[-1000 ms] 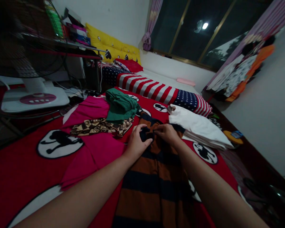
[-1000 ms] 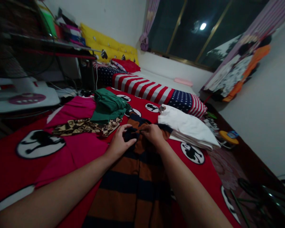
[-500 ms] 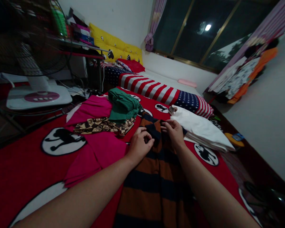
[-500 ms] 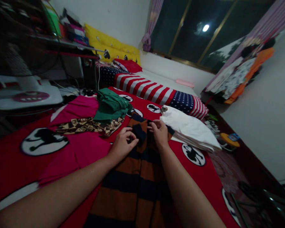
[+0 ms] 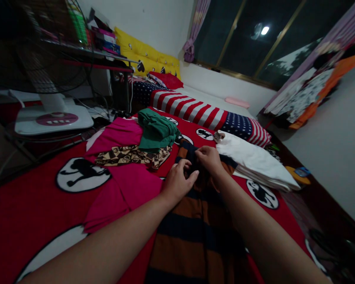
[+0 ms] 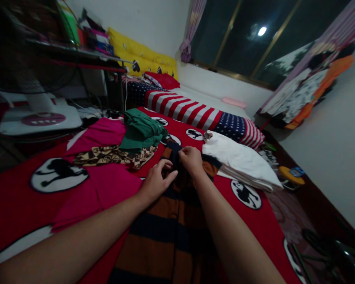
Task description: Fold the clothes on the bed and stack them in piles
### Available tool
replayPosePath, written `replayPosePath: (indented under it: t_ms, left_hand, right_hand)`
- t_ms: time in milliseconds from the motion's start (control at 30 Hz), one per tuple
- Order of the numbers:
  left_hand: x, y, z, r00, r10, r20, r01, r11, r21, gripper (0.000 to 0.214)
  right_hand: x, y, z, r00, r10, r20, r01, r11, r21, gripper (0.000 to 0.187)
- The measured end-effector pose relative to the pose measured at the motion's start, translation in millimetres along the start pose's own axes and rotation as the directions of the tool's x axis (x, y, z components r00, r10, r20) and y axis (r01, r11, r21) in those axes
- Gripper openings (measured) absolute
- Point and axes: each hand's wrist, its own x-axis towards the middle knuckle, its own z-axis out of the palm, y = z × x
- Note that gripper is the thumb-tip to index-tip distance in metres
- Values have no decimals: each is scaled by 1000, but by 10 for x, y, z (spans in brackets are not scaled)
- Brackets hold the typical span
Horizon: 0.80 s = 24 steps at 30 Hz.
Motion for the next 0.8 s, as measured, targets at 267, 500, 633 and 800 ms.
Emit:
replayPosePath:
  t_ms: [267, 500, 633, 800]
  left_hand:
    - [28, -52, 0, 995, -98, 23, 97, 995, 16, 46]
    - [59, -122, -2, 995, -96, -39, 95, 995, -33, 46]
    - [63, -124, -9, 991, -123, -62, 120, 992, -41, 43]
    - [61, -134, -38, 991, -107, -76, 102, 992, -76, 42]
  right_hand:
    - [-17, 113, 229, 994, 87, 66, -108, 885, 452, 33]
    - [-487, 54, -138, 982, -186, -39, 188, 928, 323, 35]
    - [-977, 255, -453, 932, -347, 103, 355, 933, -62, 21]
    - [-1546, 508, -801, 934, -356, 31, 354, 909, -219, 16]
